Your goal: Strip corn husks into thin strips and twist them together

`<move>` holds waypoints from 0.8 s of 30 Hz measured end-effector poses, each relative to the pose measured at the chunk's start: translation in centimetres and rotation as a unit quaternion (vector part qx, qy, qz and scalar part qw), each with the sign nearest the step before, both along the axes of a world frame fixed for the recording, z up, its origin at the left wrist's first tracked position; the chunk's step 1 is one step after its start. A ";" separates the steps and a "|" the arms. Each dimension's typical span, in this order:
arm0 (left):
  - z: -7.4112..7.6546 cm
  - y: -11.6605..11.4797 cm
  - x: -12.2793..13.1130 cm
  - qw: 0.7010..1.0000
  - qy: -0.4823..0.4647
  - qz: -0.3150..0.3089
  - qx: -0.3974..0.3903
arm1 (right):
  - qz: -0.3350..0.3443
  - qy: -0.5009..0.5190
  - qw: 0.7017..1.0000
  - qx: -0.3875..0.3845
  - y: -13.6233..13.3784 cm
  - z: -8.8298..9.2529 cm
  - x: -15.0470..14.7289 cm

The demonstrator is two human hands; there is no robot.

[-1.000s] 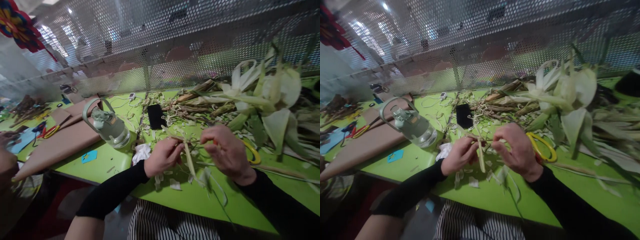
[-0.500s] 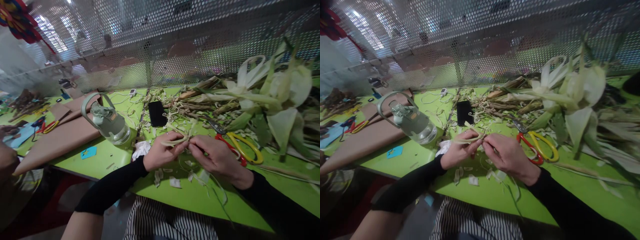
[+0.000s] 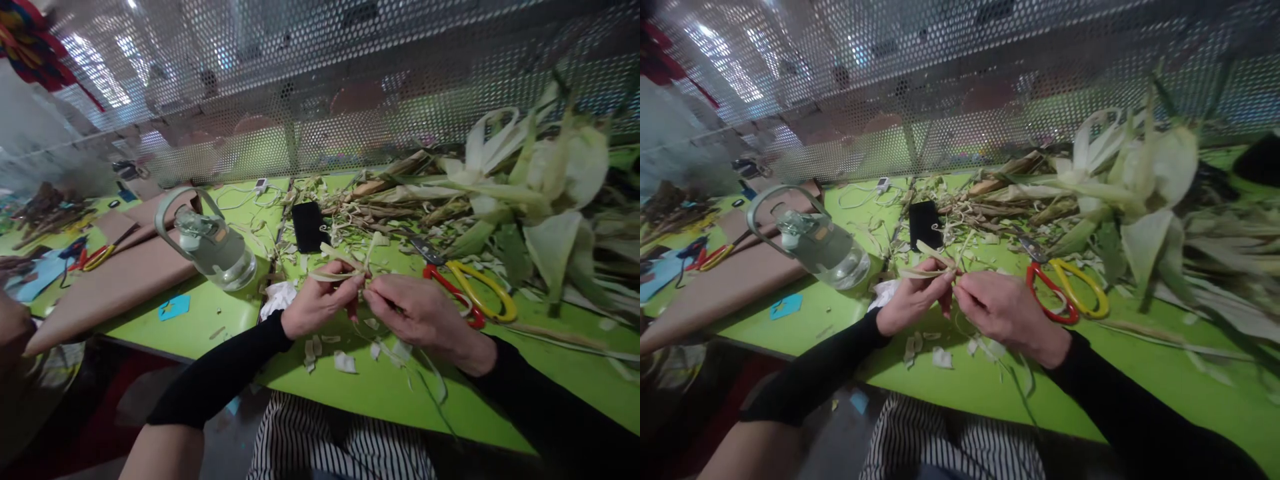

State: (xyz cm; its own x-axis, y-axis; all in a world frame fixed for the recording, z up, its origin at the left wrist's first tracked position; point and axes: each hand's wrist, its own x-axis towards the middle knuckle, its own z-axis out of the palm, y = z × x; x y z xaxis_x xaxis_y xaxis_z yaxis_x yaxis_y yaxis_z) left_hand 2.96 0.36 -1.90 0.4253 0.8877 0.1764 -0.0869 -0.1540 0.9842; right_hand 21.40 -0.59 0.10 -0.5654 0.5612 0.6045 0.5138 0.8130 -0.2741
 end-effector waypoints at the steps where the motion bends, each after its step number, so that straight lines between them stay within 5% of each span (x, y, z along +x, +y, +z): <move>1: -0.2 0.2 -0.1 0.999 0.016 0.016 0.024 | -0.012 0.007 1.000 0.008 0.0 -0.1 0.0; 5: -1.2 0.9 -0.4 0.972 0.146 0.086 0.161 | -0.073 0.037 0.992 0.095 -0.3 -0.4 0.1; 10: -2.7 0.9 -0.4 0.901 0.294 0.089 0.306 | -0.034 0.011 0.987 0.157 -1.0 -0.7 -0.4; 13: -2.6 0.8 -0.4 0.898 0.285 0.091 0.322 | -0.031 0.019 0.982 0.186 -1.3 -0.7 -0.6; 20: -0.4 0.6 -1.0 0.947 0.154 0.036 0.279 | -0.039 0.063 0.985 0.157 -1.3 -0.9 -0.5; 24: -1.0 0.8 -1.2 0.915 0.184 0.036 0.357 | -0.004 0.056 0.989 0.136 -1.1 -0.7 -0.6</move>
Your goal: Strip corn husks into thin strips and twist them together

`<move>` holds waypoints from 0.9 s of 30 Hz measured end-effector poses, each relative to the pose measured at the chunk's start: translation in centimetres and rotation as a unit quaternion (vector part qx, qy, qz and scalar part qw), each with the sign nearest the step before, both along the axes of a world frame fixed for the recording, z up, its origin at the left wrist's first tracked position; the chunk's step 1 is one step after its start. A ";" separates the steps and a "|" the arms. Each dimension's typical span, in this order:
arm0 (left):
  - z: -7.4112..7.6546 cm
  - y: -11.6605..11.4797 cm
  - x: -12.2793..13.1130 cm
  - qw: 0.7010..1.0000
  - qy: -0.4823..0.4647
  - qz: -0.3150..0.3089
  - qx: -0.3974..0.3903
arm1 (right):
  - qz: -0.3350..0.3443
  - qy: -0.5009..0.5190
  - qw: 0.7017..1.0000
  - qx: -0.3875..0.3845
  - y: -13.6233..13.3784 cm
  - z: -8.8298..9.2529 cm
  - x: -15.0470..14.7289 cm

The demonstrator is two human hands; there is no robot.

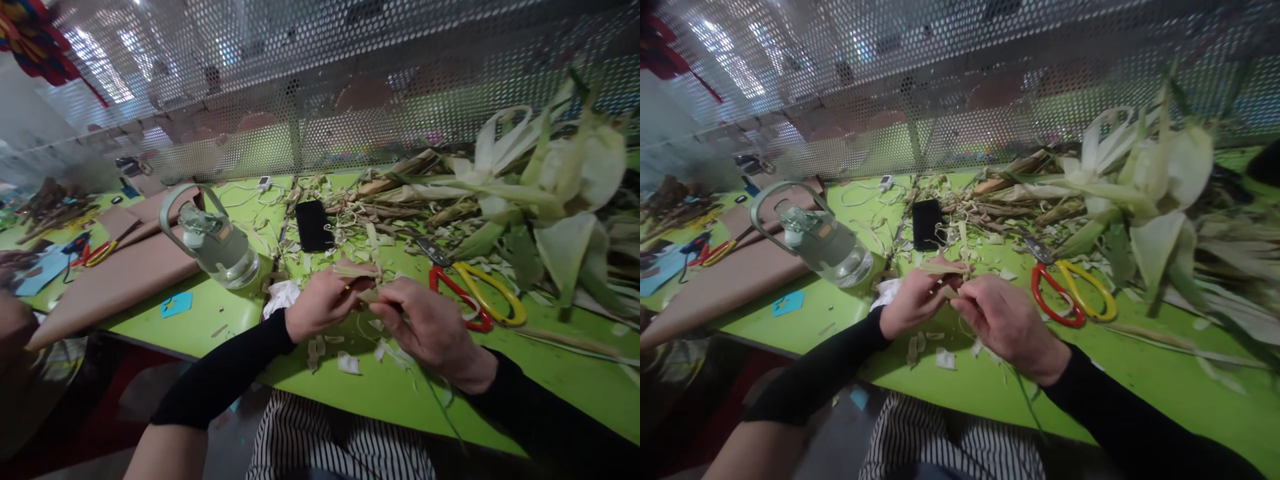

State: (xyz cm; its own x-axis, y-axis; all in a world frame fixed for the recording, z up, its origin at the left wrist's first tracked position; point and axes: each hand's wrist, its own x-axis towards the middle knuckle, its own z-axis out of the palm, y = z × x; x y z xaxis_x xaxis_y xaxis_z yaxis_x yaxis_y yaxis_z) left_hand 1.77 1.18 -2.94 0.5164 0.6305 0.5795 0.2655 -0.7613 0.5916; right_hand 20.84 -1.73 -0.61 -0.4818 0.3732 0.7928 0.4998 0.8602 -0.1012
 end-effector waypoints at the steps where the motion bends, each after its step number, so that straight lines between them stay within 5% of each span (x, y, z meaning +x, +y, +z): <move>1: -0.3 0.0 0.0 1.000 0.016 0.008 0.025 | 0.004 -0.009 1.000 0.004 0.0 0.1 0.0; 9: -1.3 -0.9 0.4 0.994 0.048 0.045 0.089 | 0.015 -0.036 0.998 0.049 -0.8 -0.2 -0.5; 15: -1.2 -1.1 0.5 0.997 0.056 0.027 0.047 | 0.035 -0.027 0.998 0.036 -1.4 -0.6 -1.0; 20: -0.3 -0.4 1.1 0.993 -0.006 0.019 -0.117 | 0.046 -0.001 0.999 -0.016 -1.0 -0.3 -0.5; 24: 0.6 0.1 1.3 0.925 -0.147 -0.074 -0.343 | -0.043 0.157 0.976 -0.146 0.3 0.5 1.0; 27: 0.3 0.2 1.2 0.893 -0.173 -0.103 -0.403 | -0.116 0.179 0.947 -0.241 1.6 0.8 1.4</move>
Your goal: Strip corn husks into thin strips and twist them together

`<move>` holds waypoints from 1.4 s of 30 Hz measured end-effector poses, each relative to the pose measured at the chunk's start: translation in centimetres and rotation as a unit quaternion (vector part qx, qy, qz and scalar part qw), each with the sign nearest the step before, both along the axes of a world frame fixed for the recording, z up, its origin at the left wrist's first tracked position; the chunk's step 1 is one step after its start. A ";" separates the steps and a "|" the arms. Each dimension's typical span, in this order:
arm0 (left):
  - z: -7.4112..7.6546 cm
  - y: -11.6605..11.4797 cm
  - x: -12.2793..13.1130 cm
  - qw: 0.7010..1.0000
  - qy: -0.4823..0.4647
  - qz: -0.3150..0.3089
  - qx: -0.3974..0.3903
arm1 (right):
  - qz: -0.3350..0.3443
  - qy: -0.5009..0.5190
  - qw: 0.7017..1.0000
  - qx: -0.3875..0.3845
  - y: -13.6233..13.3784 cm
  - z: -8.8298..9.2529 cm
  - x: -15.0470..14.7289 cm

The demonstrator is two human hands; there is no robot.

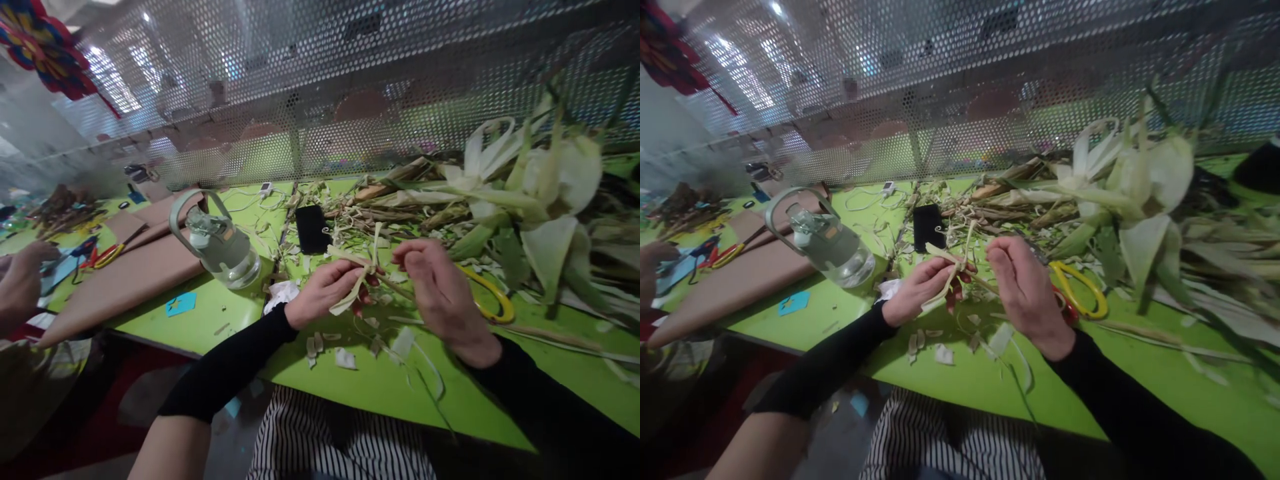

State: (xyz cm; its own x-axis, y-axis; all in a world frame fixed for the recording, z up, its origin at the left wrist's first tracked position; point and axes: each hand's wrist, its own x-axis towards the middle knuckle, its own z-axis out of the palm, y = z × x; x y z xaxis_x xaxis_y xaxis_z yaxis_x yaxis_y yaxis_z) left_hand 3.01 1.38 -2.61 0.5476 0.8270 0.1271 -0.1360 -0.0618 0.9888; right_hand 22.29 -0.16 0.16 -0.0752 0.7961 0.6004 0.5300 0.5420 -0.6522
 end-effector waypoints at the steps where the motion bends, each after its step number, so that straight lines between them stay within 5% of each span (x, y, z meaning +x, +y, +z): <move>1: -0.2 0.0 0.0 1.000 0.008 0.003 0.004 | 0.008 -0.005 1.000 -0.027 0.3 0.0 -0.1; 7: -1.0 0.1 0.4 0.978 0.102 0.107 0.146 | 0.048 -0.009 0.993 -0.110 0.2 -0.6 -0.9; 10: -0.7 0.1 0.5 0.966 0.122 0.090 0.208 | 0.063 0.000 0.983 -0.172 0.1 -0.9 -0.9; 15: 0.2 -0.9 0.4 0.989 0.108 -0.008 0.098 | 0.121 0.051 0.976 -0.174 0.0 -0.5 -1.0; 21: 1.1 -1.8 0.6 0.997 0.067 0.002 0.033 | 0.036 -0.002 0.987 -0.158 -0.5 -0.6 -0.8; 30: 1.1 -2.3 0.9 0.994 0.085 0.048 0.057 | 0.140 0.163 0.945 -0.245 -1.1 -0.7 -1.6; 42: 0.2 -1.0 0.0 0.989 0.108 0.036 0.092 | 0.129 0.006 0.981 -0.142 0.4 -0.2 -0.7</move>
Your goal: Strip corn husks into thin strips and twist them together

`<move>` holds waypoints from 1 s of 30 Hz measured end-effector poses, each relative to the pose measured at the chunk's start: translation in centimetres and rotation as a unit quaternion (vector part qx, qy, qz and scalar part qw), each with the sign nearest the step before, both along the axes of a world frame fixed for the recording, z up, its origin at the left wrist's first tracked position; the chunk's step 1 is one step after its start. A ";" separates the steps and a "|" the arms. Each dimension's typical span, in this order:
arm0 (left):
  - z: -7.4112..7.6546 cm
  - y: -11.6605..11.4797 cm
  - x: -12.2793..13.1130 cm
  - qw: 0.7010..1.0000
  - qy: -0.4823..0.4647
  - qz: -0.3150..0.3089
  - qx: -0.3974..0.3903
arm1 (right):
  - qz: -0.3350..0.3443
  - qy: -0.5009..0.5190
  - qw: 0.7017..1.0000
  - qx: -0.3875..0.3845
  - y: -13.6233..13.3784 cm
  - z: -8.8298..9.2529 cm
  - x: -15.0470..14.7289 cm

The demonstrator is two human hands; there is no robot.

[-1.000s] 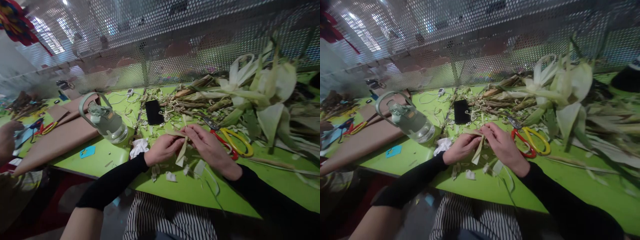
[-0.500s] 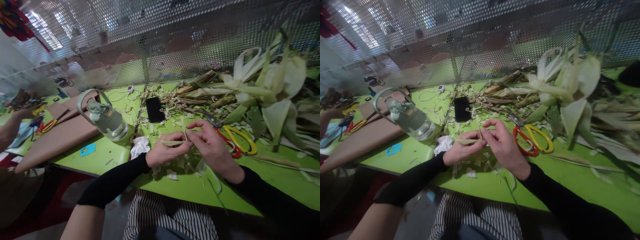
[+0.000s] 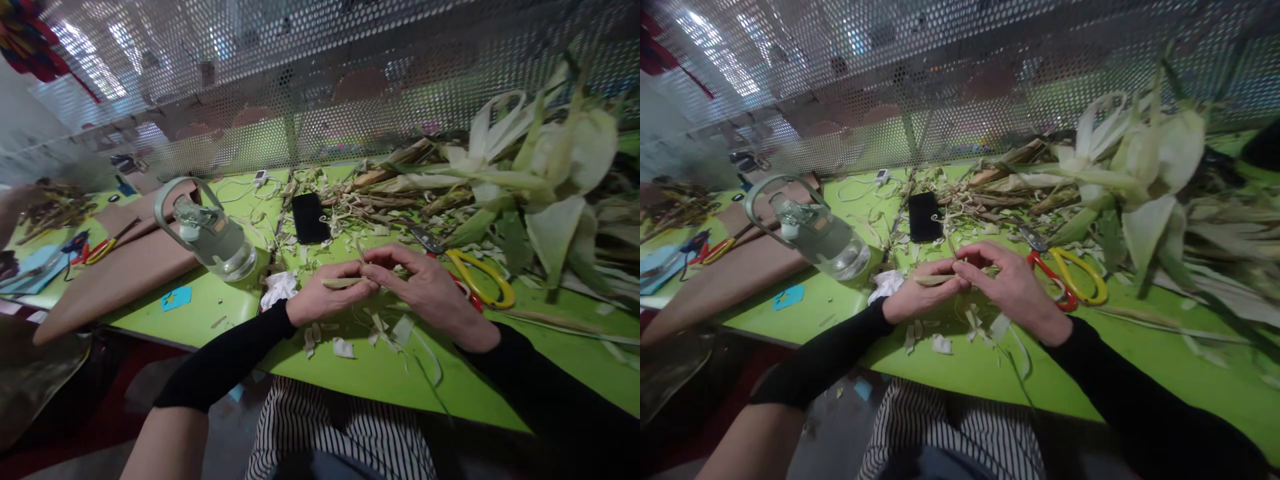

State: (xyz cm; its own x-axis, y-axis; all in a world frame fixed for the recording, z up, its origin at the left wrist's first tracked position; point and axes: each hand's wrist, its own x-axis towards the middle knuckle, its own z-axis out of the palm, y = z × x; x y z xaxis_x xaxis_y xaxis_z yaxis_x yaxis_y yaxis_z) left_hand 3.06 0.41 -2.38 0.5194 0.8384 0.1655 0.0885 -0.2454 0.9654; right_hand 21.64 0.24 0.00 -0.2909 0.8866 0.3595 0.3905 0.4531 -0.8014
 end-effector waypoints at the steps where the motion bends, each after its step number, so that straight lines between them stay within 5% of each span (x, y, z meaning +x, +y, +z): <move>1: -0.1 0.0 0.0 1.000 0.012 -0.003 0.000 | -0.006 -0.013 1.000 0.021 0.1 0.0 0.1; 5: 0.0 -0.3 0.0 0.998 0.050 -0.010 0.028 | -0.036 -0.074 0.992 0.097 0.2 0.2 0.4; 11: 0.6 -0.6 0.1 0.988 0.095 -0.044 0.111 | 0.057 -0.150 0.980 0.119 0.4 0.6 0.7; 18: 0.5 -0.8 0.3 0.987 0.090 -0.028 0.128 | -0.028 -0.118 0.975 0.186 -0.1 0.1 0.2; 24: 0.3 -1.3 0.5 0.974 0.129 -0.033 0.185 | -0.030 -0.110 0.982 0.154 -0.2 0.3 0.2; 30: 1.3 -1.4 -0.3 0.974 0.129 -0.098 0.157 | -0.021 -0.078 0.989 0.125 0.0 0.5 0.3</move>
State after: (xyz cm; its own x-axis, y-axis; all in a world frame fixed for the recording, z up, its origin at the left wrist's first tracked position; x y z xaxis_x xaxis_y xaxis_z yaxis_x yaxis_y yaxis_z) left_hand 2.76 -0.98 -1.12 0.7224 0.6479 0.2415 0.2397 -0.5623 0.7915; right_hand 21.90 0.28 0.53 -0.3245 0.7888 0.5220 0.5243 0.6093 -0.5948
